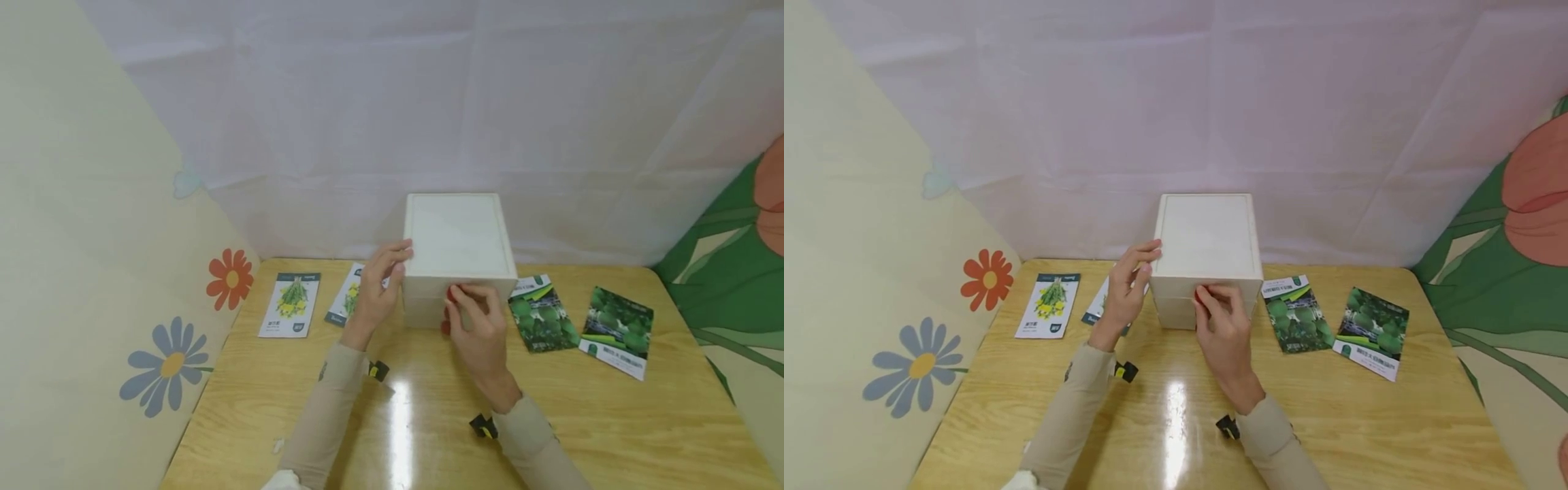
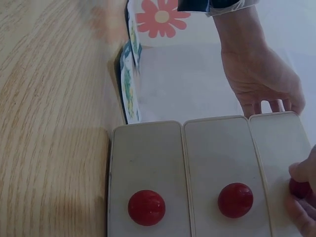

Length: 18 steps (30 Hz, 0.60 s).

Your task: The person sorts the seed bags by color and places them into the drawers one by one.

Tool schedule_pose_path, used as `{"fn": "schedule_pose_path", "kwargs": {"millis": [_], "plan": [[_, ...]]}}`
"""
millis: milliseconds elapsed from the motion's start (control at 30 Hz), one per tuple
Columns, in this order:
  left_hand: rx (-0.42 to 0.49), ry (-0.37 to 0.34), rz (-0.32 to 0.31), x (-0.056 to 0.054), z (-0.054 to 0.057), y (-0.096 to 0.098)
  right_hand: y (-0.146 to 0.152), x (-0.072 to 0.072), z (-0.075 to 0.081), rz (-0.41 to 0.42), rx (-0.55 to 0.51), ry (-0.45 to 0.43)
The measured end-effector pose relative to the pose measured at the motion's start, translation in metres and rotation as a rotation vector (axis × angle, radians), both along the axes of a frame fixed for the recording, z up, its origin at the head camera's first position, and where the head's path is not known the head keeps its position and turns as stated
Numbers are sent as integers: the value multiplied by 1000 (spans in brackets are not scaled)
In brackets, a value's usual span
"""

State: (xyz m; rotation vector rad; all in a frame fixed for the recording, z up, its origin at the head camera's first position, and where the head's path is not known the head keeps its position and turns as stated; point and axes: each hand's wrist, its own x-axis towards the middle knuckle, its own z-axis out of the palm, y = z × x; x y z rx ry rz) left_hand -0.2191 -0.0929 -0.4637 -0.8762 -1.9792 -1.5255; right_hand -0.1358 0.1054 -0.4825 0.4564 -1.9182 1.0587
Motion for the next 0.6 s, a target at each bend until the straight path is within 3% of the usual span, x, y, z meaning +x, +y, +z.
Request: {"fn": "schedule_pose_path", "kwargs": {"millis": [267, 600], "plan": [[0, 4, -4, -2, -2, 0, 1, 4, 1, -34, -9, -27], [-22, -32, 9, 2, 2, 2, 2, 8, -13, -62, -56, -88]]}}
